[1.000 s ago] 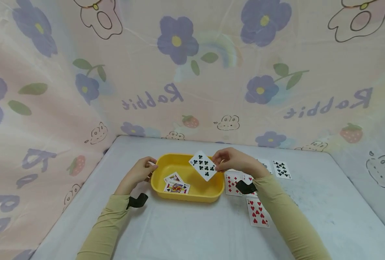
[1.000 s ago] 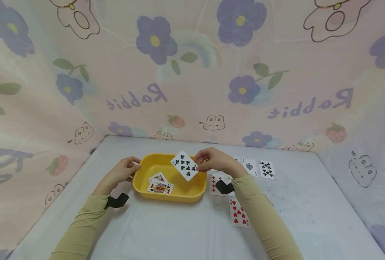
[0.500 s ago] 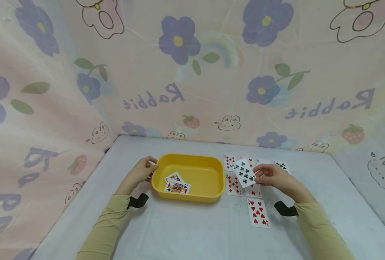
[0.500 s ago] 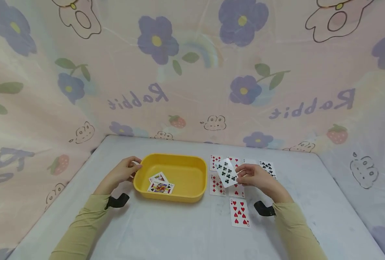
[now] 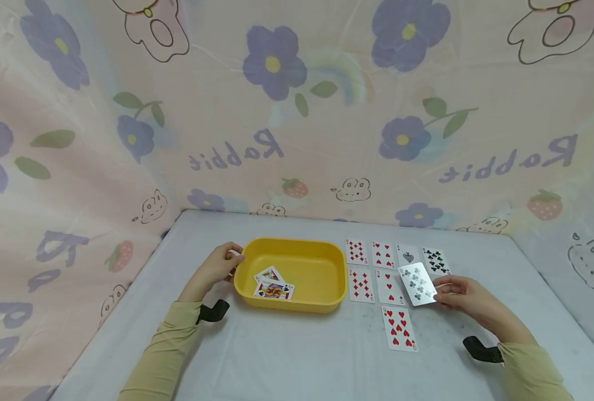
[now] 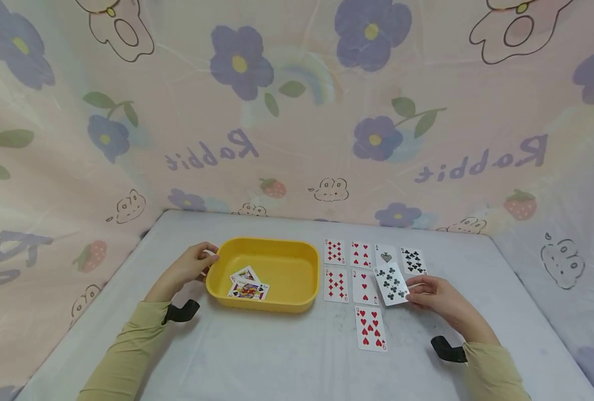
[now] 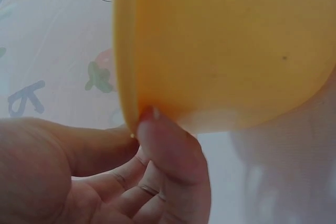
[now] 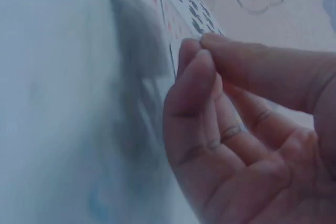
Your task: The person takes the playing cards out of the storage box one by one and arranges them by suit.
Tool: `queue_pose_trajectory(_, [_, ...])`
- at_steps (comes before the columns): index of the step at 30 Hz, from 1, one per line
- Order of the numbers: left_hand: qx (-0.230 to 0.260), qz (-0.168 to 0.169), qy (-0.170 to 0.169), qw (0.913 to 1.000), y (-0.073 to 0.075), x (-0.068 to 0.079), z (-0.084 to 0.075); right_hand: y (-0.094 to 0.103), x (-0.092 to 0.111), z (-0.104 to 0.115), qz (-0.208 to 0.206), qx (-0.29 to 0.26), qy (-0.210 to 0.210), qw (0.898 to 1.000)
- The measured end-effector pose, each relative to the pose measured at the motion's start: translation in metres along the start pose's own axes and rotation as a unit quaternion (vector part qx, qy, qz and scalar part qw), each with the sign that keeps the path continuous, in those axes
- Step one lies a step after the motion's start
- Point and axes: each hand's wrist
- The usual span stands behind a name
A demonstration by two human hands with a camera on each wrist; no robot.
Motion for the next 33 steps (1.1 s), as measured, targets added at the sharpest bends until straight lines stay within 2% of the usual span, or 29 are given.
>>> queue_pose_trajectory(8, [0.001,-0.002,-0.002,1.0,0.0,0.001,0.0,0.025,0.018,-0.018,-0.056,-0.007,-0.036,0.998])
queue_pose_trajectory(18, [0.002,-0.003,-0.004,1.0,-0.001,0.001,0.002,0.032,0.025,-0.021,-0.118,-0.045,-0.08,0.989])
queue_pose_trajectory(33, [-0.007,-0.004,-0.001,1.0,0.0,0.0,0.0,0.034,0.022,-0.016,-0.126,-0.019,-0.086,0.988])
Point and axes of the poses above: each hand's wrist, its own x-axis away from the middle knuckle, its own y-axis out of the back of the hand, z = x × y, and after that the axes turned 14 degrees about -x, right-handed
